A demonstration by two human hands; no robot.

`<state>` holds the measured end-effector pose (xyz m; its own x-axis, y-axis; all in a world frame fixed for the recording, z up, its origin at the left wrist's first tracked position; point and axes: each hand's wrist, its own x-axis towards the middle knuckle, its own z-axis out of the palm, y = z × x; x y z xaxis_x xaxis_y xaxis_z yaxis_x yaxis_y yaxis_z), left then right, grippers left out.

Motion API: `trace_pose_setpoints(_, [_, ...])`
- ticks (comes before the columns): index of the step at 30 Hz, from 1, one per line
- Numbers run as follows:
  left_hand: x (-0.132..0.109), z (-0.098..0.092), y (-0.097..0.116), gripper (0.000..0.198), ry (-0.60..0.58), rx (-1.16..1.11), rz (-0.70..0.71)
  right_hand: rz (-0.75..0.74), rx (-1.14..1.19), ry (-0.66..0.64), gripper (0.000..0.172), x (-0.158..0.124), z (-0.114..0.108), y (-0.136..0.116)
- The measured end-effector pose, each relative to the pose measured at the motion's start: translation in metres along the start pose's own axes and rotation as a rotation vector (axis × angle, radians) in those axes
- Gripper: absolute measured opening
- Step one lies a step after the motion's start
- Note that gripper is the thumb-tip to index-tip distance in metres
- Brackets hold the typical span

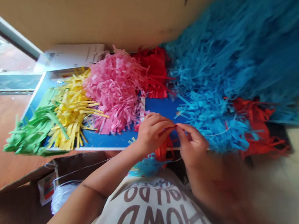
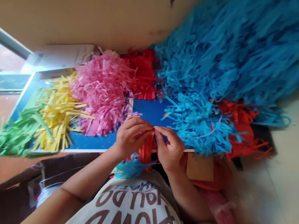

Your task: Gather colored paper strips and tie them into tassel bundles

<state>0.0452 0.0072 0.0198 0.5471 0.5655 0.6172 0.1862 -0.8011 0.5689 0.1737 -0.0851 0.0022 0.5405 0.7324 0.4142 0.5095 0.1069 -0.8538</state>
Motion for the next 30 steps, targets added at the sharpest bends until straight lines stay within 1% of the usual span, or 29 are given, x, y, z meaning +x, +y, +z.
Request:
trace_pose_setpoints(3, [0.003,0.0,0.002,0.01,-0.08,0.027,-0.03,-0.019,-0.025,-0.044,0.018,0.001,0.0,-0.005])
trace_pose_setpoints(5, [0.004,-0.002,0.002,0.01,-0.147,0.036,-0.07,-0.043,-0.047,-0.102,0.019,0.011,-0.011,0.0])
trace_pose_setpoints(6, [0.004,-0.004,0.001,0.01,-0.177,0.033,-0.094,-0.053,-0.082,-0.1,0.019,0.02,-0.021,0.006])
trace_pose_setpoints(7, [0.004,-0.006,0.0,0.01,-0.193,0.022,-0.116,-0.056,-0.146,-0.055,0.02,0.03,-0.035,0.016])
trace_pose_setpoints(8, [0.004,-0.009,-0.001,0.011,-0.194,-0.001,-0.139,-0.043,-0.24,0.013,0.021,0.043,-0.052,0.028])
trace_pose_setpoints(9, [0.004,-0.011,-0.002,0.011,-0.183,-0.034,-0.166,-0.015,-0.367,0.157,0.025,0.056,-0.07,0.043])
trace_pose_setpoints(10, [0.004,-0.012,-0.004,0.012,-0.167,-0.074,-0.197,0.039,-0.522,0.262,0.027,0.068,-0.088,0.059])
trace_pose_setpoints(11, [0.005,-0.013,-0.004,0.013,-0.151,-0.119,-0.225,0.114,-0.676,0.301,0.026,0.08,-0.105,0.075])
trace_pose_setpoints(12, [0.005,-0.013,-0.005,0.014,-0.137,-0.164,-0.248,0.19,-0.788,0.28,0.025,0.09,-0.12,0.09])
trace_pose_setpoints(13, [0.006,-0.012,-0.005,0.015,-0.123,-0.205,-0.268,0.258,-0.862,0.228,0.022,0.097,-0.132,0.103])
trace_pose_setpoints(15, [0.006,-0.01,-0.005,0.015,-0.1,-0.265,-0.297,0.355,-0.927,0.133,0.017,0.105,-0.151,0.12])
trace_pose_setpoints(16, [0.006,-0.01,-0.006,0.015,-0.089,-0.288,-0.319,0.379,-0.92,0.116,0.017,0.105,-0.158,0.124])
trace_pose_setpoints(17, [0.006,-0.009,-0.006,0.015,-0.077,-0.312,-0.356,0.388,-0.894,0.126,0.018,0.104,-0.163,0.125])
trace_pose_setpoints(19, [0.005,-0.01,-0.006,0.018,-0.051,-0.392,-0.489,0.385,-0.776,0.213,0.025,0.099,-0.17,0.117])
trace_pose_setpoints(21, [0.004,-0.011,-0.006,0.025,-0.023,-0.539,-0.685,0.386,-0.511,0.345,0.03,0.091,-0.164,0.101])
trace_pose_setpoints(22, [0.004,-0.012,-0.005,0.029,-0.013,-0.641,-0.788,0.39,-0.324,0.386,0.032,0.086,-0.155,0.09])
trace_pose_setpoints(23, [0.005,-0.012,-0.003,0.033,-0.006,-0.758,-0.884,0.398,-0.125,0.391,0.033,0.08,-0.141,0.078])
trace_pose_setpoints(24, [0.005,-0.012,-0.001,0.036,0.0,-0.882,-0.969,0.41,0.064,0.355,0.033,0.074,-0.124,0.065])
trace_pose_setpoints(25, [0.005,-0.011,0.001,0.039,0.007,-1.007,-1.043,0.42,0.214,0.278,0.034,0.066,-0.104,0.051])
trace_pose_setpoints(26, [0.005,-0.011,0.002,0.042,0.021,-1.124,-1.107,0.427,0.302,0.184,0.033,0.057,-0.083,0.038])
trace_pose_setpoints(28, [0.003,-0.013,0.004,0.046,0.065,-1.306,-1.202,0.414,0.339,0.023,0.03,0.04,-0.044,0.015])
trace_pose_setpoints(30, [-0.002,-0.018,0.003,0.046,0.116,-1.411,-1.258,0.374,0.278,-0.052,0.031,0.026,-0.015,-0.003])
